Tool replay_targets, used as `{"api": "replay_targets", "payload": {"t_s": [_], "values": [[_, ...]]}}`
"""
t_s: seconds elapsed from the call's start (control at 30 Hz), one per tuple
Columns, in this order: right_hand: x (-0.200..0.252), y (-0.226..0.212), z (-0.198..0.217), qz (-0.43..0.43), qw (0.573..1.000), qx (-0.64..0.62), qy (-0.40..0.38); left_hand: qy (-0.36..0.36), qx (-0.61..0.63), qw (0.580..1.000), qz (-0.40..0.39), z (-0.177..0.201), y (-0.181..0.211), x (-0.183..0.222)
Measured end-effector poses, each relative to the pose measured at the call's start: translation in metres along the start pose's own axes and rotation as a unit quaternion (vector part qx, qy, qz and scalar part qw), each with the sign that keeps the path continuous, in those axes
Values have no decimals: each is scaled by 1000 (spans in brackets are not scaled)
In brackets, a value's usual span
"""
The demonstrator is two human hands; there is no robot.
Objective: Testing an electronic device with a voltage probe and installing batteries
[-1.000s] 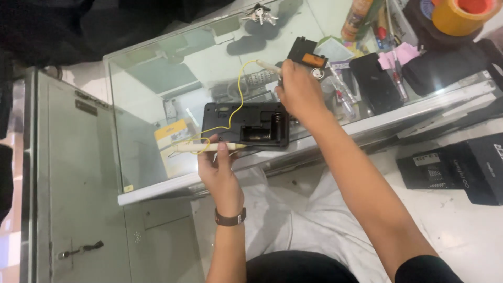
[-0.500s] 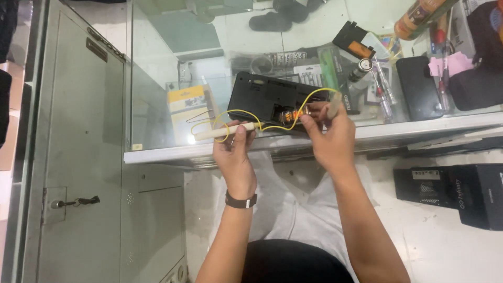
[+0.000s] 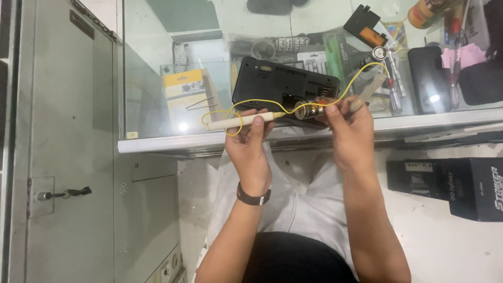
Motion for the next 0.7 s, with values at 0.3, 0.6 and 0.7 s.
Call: {"api": "replay_targets", "payload": {"t_s": [0.3,0.6,0.7], "values": [[12,0,-9,54,998,26,23,-20,-16,994,-106,1,-1,6],[38,-10,-32,45,996,47,56,-71,-66,975,-201,7,-21,16],[26,-8,-29,57,994,79,42,-118,-72,966,-218,10,-23,9]]}}
Point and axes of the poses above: each hand's wrist, its own x-axis away from the middle knuckle, its own z-axis out of the back of the hand, y = z × x, the point moved 5 cm from there along -x, towards the middle knuckle, and after that the axes turned 8 degrees about -z, right-handed, at the moved point
